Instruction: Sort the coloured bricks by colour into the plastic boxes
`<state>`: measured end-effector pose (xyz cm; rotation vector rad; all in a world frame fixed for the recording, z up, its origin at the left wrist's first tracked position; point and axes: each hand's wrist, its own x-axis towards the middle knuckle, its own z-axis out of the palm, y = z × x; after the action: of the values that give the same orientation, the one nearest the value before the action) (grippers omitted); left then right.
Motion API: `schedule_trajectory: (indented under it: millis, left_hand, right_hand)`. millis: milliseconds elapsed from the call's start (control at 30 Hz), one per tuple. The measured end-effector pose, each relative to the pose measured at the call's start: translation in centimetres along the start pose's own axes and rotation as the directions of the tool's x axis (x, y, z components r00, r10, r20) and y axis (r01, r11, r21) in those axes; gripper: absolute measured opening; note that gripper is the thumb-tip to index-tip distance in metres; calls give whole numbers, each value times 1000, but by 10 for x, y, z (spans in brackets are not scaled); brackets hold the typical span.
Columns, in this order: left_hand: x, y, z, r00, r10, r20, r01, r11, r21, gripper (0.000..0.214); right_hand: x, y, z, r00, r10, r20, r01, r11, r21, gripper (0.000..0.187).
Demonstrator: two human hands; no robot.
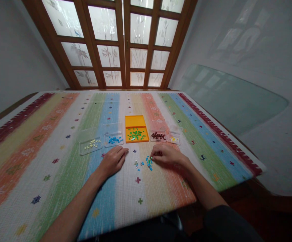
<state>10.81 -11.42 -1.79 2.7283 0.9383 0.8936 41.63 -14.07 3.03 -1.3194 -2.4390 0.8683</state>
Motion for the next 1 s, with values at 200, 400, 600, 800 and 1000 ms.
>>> schedule_trajectory:
  millis: [200, 400, 600, 800, 1000]
  left_hand:
    - [0, 0, 0, 1000, -4, 7, 4, 1000, -1, 24]
    - [-1, 0, 0, 1000, -3, 29, 2, 1000, 22, 22]
    - [-1, 0, 0, 1000, 0, 30, -1, 999, 33, 22]
    - [0, 0, 2, 1000, 18, 20, -18, 999, 33, 22]
    - [1, 1, -1, 1000, 24, 19, -24, 999, 34, 24]
  right_hand:
    - [1, -6, 6, 996, -49, 71, 43, 996, 82, 15]
    - [5, -13, 10, 998, 9, 59, -9, 1000, -11, 18]
    - [11, -15, 7, 995, 95, -11, -95, 995, -30, 19]
    - [13, -2, -1, 979, 168, -115, -174, 984, -41, 14]
    - [9, 14, -4, 976, 157, -150, -155, 988, 26, 12]
